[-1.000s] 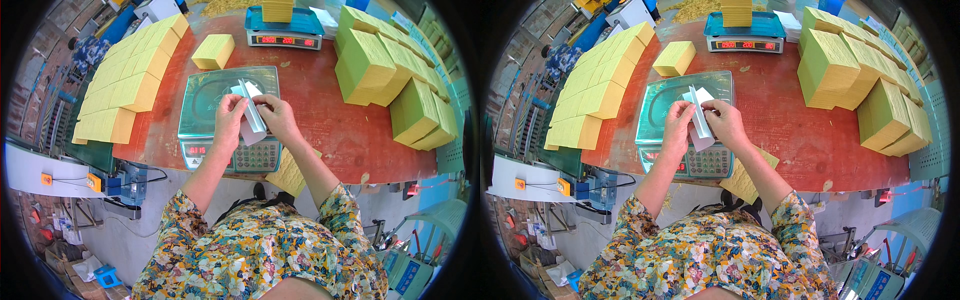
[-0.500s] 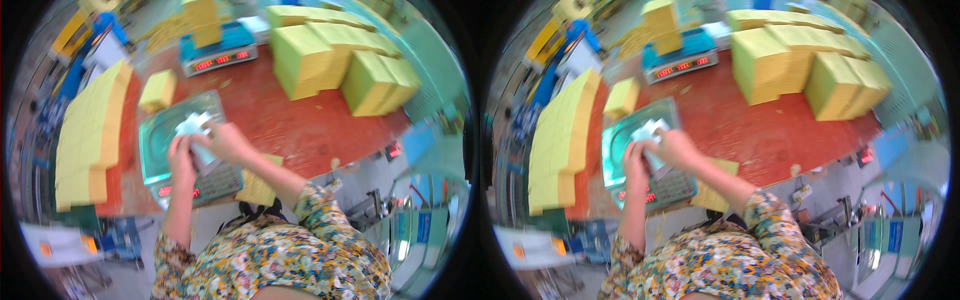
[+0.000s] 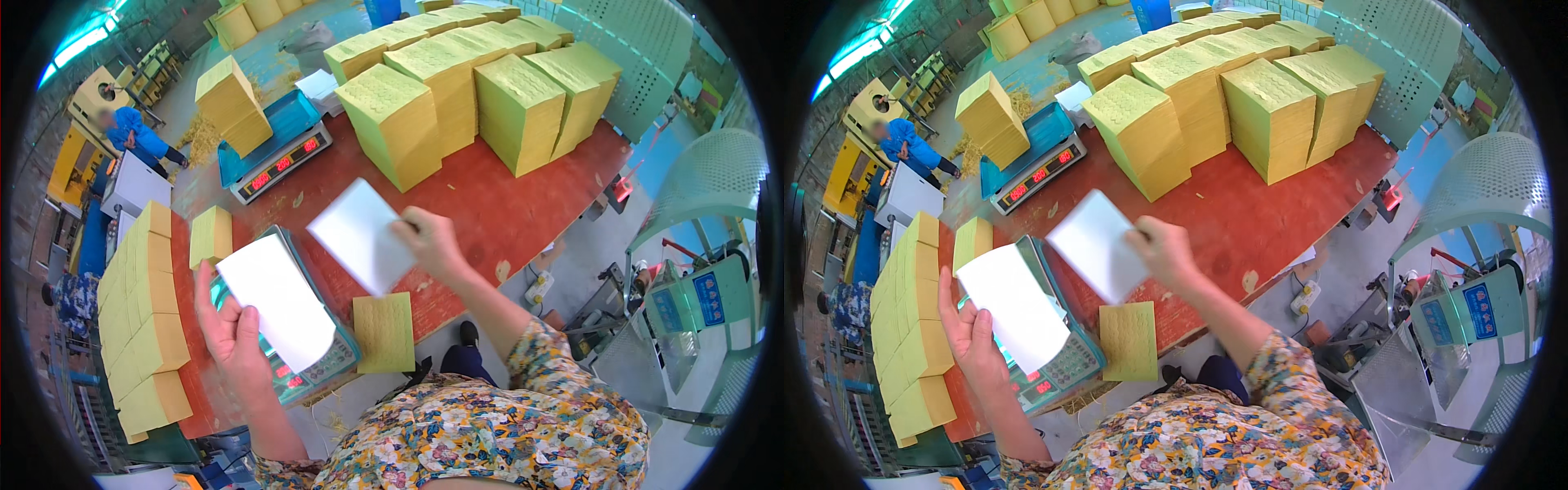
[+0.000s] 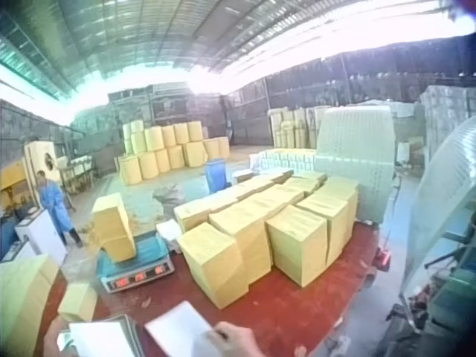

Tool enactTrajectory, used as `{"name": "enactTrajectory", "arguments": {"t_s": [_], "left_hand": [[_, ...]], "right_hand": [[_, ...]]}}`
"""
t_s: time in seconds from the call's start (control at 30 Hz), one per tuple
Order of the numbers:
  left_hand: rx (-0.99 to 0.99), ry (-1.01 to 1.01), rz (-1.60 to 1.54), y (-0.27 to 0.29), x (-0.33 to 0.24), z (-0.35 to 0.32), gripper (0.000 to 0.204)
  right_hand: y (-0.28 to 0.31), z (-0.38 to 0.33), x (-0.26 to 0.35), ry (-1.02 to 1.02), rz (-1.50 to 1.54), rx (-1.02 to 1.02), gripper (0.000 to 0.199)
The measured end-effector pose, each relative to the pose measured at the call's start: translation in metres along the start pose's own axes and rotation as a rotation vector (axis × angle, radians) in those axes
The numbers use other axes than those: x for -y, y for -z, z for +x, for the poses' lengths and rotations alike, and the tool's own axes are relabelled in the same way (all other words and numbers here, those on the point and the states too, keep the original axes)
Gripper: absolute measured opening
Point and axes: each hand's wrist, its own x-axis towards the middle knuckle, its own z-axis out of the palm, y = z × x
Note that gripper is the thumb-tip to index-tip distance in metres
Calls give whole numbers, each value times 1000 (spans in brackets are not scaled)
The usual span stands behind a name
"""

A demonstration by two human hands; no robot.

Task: Bundling stacks of paper with bands and weighing them on a digital scale in a paper mill.

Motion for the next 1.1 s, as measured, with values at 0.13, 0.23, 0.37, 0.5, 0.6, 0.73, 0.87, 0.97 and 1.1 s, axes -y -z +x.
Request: {"name": "enactTrajectory", "arguments": {"t_s": [0.13,0.23,0.37,0.5,0.6,0.73,0.87,0.97,1.1], "left_hand": [[352,-84,122,-41,-3,41,76],[338,-195,-222,-131,-11,101,76],[265,3,-165,-192,39,195,62],[80,249,-35,-220,121,249,61],[62,180,165,-225,148,262,62],[34,150,440,-243,145,255,59],[16,131,674,-255,137,253,55],[41,26,845,-228,148,264,55],[51,18,918,-238,145,257,53]], "right_hand": [[91,19,-94,-118,-461,-9,24],[140,25,-124,-47,-570,-14,20],[146,27,-140,196,-501,-38,12],[147,27,-131,214,-409,-27,7],[152,31,-131,199,-359,-14,6],[158,37,-128,170,-341,-4,5],[161,40,-131,147,-293,10,4],[158,39,-126,160,-239,29,4],[162,38,-128,146,-225,32,3]]}}
